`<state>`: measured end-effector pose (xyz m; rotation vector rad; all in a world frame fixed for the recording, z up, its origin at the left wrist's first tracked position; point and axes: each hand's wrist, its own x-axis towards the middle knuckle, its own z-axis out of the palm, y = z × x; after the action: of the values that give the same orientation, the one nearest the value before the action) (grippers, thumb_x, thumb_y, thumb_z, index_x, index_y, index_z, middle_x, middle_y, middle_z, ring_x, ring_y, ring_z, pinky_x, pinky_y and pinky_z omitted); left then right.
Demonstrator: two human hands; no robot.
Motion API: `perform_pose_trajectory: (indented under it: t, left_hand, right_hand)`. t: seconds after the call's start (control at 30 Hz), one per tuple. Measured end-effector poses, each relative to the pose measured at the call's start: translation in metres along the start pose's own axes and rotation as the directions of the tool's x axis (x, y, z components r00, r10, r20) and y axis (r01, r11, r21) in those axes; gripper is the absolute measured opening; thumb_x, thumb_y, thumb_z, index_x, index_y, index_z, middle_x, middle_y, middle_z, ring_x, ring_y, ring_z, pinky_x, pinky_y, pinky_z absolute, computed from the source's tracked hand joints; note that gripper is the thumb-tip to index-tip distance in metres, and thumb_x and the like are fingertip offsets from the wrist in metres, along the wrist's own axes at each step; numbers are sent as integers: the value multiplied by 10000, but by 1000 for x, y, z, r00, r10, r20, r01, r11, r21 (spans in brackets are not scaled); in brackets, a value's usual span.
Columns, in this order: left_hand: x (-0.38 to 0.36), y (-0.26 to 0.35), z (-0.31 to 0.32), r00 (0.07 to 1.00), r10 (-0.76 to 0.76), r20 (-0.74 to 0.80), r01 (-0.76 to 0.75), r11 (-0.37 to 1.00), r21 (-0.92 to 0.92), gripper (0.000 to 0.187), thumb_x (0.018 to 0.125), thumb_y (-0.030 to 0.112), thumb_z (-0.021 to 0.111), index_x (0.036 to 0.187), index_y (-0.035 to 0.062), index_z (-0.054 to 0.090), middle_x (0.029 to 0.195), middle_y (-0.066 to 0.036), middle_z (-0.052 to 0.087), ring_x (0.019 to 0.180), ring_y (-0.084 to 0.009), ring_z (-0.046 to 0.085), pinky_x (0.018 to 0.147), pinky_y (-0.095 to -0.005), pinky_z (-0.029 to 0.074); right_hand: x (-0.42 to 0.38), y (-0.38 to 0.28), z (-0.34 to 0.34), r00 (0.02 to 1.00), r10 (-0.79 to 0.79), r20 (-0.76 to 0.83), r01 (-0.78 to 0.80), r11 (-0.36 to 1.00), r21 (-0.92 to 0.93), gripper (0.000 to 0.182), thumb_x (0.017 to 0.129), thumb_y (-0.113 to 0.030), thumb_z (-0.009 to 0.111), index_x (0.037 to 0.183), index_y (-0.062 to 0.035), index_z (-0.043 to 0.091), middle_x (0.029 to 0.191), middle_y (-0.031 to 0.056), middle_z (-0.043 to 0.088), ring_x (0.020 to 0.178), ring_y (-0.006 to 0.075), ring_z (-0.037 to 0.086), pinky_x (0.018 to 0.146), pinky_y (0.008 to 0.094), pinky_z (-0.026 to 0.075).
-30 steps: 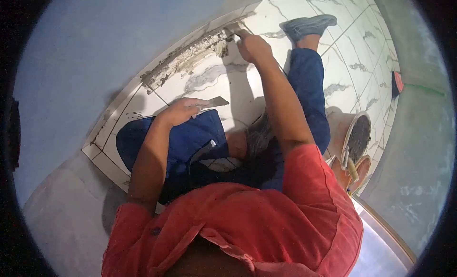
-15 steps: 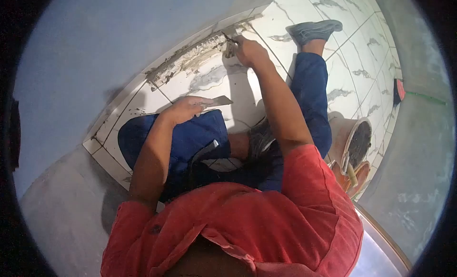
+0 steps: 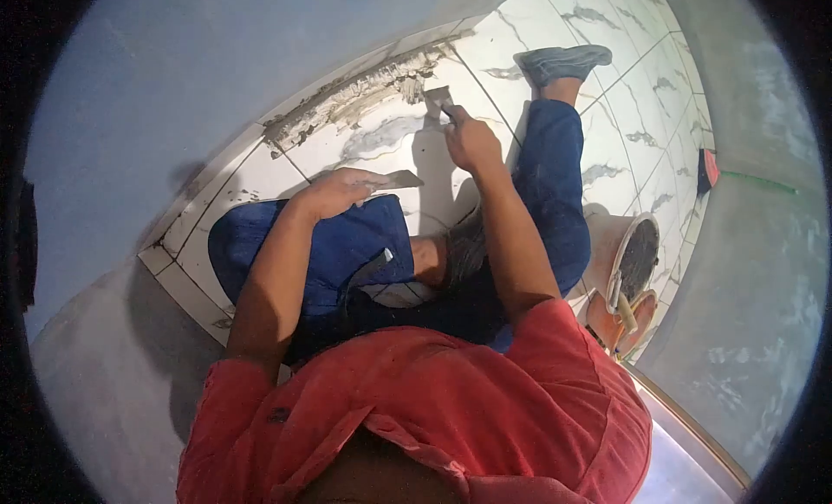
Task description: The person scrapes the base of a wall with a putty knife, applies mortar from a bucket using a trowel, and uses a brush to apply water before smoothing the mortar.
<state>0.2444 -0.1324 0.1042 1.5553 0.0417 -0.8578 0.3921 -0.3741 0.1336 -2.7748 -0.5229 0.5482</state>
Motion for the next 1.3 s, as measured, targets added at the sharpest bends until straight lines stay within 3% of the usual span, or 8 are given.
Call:
perform_pose_trajectory:
  t: [0.33, 0.43, 0.6, 0.67, 0.8, 0.87, 1.07, 1.3]
  left_hand:
    - [-5, 4, -1, 999, -19, -27, 17, 999, -37, 413, 910, 123, 536, 1308, 146, 645, 905, -7, 642, 770, -109, 521, 738, -268, 462]
    - [-4, 0, 0, 999, -12, -51, 10, 1000, -28, 412, 912, 116, 540, 1309, 145, 644, 928, -9, 652, 774, -107, 521, 746, -268, 466]
    - [3, -11, 1, 996, 33, -80, -33, 999, 1, 406, 914, 95, 552, 1308, 135, 642, 975, -5, 672, 769, -104, 516, 759, -270, 471]
    - [3, -10, -1, 999, 4, -52, -2, 999, 40, 405, 913, 88, 557, 1308, 122, 637, 1066, -15, 689, 835, -113, 554, 811, -272, 477]
    - [4, -12, 0, 998, 20, -61, -22, 999, -33, 406, 922, 103, 549, 1322, 101, 620, 1184, -59, 680, 1003, -150, 597, 923, -288, 463]
    - [-1, -4, -1, 960, 206, -190, -200, 978, 54, 402, 933, 158, 518, 1318, 93, 614, 1221, -145, 674, 1086, -220, 630, 979, -297, 450]
    - [11, 59, 9, 831, 260, -492, -224, 966, 132, 430, 934, 157, 488, 1341, 53, 580, 1334, -182, 605, 1251, -249, 555, 1070, -332, 385]
    - [95, 117, 20, 716, 172, -676, -27, 975, 220, 475, 902, 220, 517, 1351, 74, 571, 1302, -229, 602, 1231, -381, 554, 1052, -409, 414]
  right_hand:
    - [67, -17, 8, 990, 129, 64, -126, 991, -47, 426, 921, -298, 518, 1273, -59, 548, 1128, 265, 660, 1078, 428, 625, 921, 504, 491]
    - [89, 0, 17, 983, -126, -131, 120, 991, -50, 317, 903, -204, 504, 1127, -5, 605, 958, 320, 654, 879, 476, 644, 764, 515, 521]
    - [120, 15, 12, 970, -230, -80, 220, 969, -115, 348, 897, -186, 492, 1170, -1, 604, 973, 295, 665, 905, 472, 642, 804, 505, 522]
    - [136, 24, 15, 1000, -19, 21, 21, 995, -97, 409, 911, -275, 527, 1286, -122, 588, 1201, 223, 645, 1137, 397, 604, 960, 464, 479]
    - [109, 14, -5, 998, -57, -38, 56, 998, -29, 416, 925, -285, 512, 1308, -131, 560, 1122, 251, 664, 1056, 417, 635, 905, 495, 502]
    - [94, 13, -5, 989, -114, -96, 111, 993, -31, 407, 932, -289, 511, 1310, -147, 554, 1070, 258, 674, 1005, 426, 648, 870, 516, 508]
    - [59, 9, -11, 992, 14, -122, -21, 998, -55, 403, 909, -267, 548, 1298, -162, 541, 991, 232, 686, 946, 421, 654, 826, 524, 512]
    - [45, 9, -12, 970, -19, -242, 20, 1000, 3, 400, 899, -257, 549, 1283, -144, 537, 946, 228, 680, 905, 403, 661, 795, 522, 518]
